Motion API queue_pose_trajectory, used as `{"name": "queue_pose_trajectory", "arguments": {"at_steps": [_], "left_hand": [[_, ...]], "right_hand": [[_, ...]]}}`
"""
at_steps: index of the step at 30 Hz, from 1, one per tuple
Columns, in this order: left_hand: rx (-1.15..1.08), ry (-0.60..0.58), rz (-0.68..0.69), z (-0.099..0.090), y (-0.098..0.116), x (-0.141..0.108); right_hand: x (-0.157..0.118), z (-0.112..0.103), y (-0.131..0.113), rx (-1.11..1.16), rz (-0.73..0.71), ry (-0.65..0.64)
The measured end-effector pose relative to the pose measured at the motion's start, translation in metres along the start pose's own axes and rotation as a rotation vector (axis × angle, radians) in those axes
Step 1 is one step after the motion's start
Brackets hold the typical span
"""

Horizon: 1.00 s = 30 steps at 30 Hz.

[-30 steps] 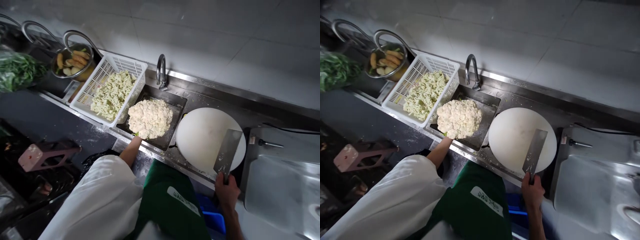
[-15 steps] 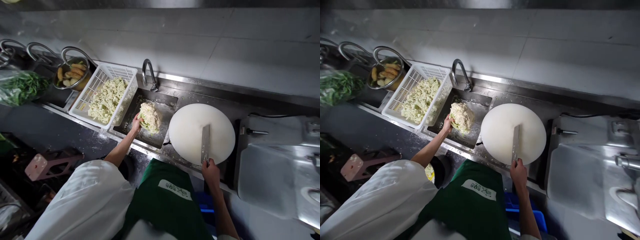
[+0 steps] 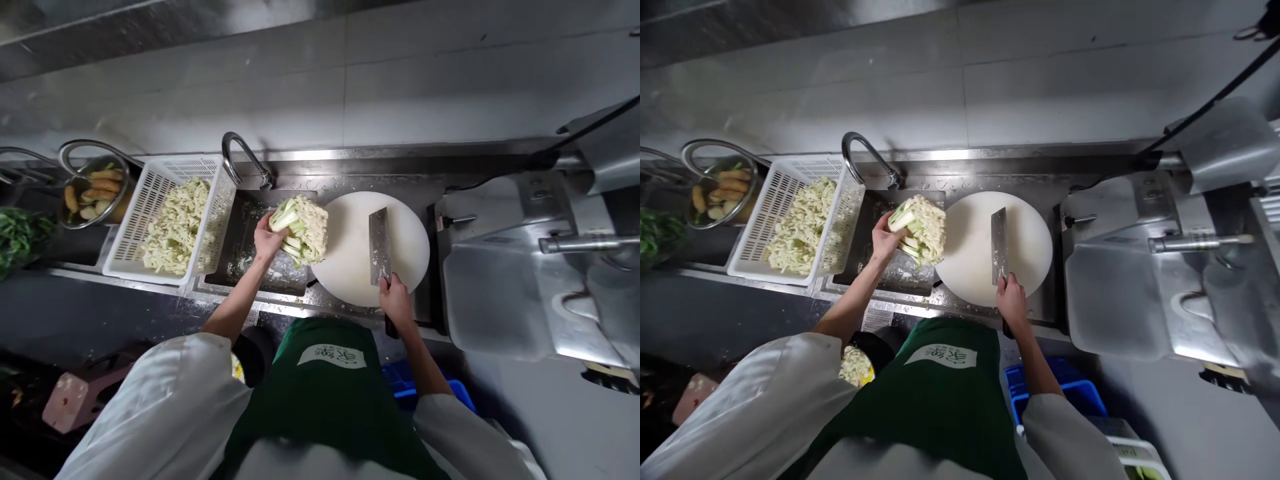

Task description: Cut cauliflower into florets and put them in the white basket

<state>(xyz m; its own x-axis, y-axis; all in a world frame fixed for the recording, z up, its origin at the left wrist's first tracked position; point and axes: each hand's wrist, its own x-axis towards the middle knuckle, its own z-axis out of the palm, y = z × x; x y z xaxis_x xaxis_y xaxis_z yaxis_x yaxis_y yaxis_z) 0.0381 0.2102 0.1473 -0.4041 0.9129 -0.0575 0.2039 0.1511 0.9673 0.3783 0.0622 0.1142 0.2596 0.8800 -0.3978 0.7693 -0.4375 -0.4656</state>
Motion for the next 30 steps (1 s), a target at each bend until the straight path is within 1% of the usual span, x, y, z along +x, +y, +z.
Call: {"name": "queue_pose_trajectory", "arguments": {"at_steps": [2, 5, 7, 9, 11, 12, 14, 16, 18, 20, 22, 25, 28, 30], "left_hand": [[0.222, -0.089, 0.121, 0.019, 0.015, -0.006], [0.522, -0.25, 0.21, 0.052, 0.033, -0.026], [0.65, -0.368, 0.272, 0.075, 0.038, -0.045], [0.737, -0.478, 0.354, 0.092, 0.04, -0.064], [0.782, -0.585, 0.442, 0.101, 0.041, -0.075], [0.789, -0.639, 0.484, 0.104, 0.042, -0.076], [0.764, -0.745, 0.546, 0.103, 0.044, -0.073], [0.682, -0.808, 0.574, 0.098, 0.046, -0.063], [0.585, -0.789, 0.561, 0.09, 0.046, -0.053], [0.543, -0.7, 0.533, 0.082, 0.042, -0.044], [0.574, -0.627, 0.501, 0.079, 0.035, -0.041], [0.589, -0.597, 0.419, 0.087, 0.023, -0.045], [0.509, -0.521, 0.328, 0.101, 0.016, -0.054], [0.429, -0.479, 0.297, 0.104, 0.012, -0.056]], "right_hand": [[0.004, 0.002, 0.006, 0.121, 0.016, 0.073], [0.005, 0.007, 0.007, 0.305, 0.034, 0.219], [0.004, 0.008, 0.002, 0.418, 0.019, 0.297], [0.004, 0.006, -0.004, 0.493, 0.005, 0.345], [0.005, 0.001, -0.006, 0.516, 0.019, 0.369], [0.006, -0.001, -0.004, 0.515, 0.032, 0.373], [0.009, -0.005, 0.002, 0.509, 0.061, 0.375], [0.013, -0.007, 0.012, 0.508, 0.077, 0.369], [0.017, -0.007, 0.024, 0.514, 0.08, 0.353], [0.02, -0.006, 0.036, 0.514, 0.076, 0.331], [0.021, -0.005, 0.047, 0.497, 0.072, 0.301], [0.02, -0.005, 0.061, 0.44, 0.064, 0.229], [0.016, -0.007, 0.066, 0.324, 0.074, 0.168], [0.013, -0.011, 0.066, 0.223, 0.087, 0.124]]}}
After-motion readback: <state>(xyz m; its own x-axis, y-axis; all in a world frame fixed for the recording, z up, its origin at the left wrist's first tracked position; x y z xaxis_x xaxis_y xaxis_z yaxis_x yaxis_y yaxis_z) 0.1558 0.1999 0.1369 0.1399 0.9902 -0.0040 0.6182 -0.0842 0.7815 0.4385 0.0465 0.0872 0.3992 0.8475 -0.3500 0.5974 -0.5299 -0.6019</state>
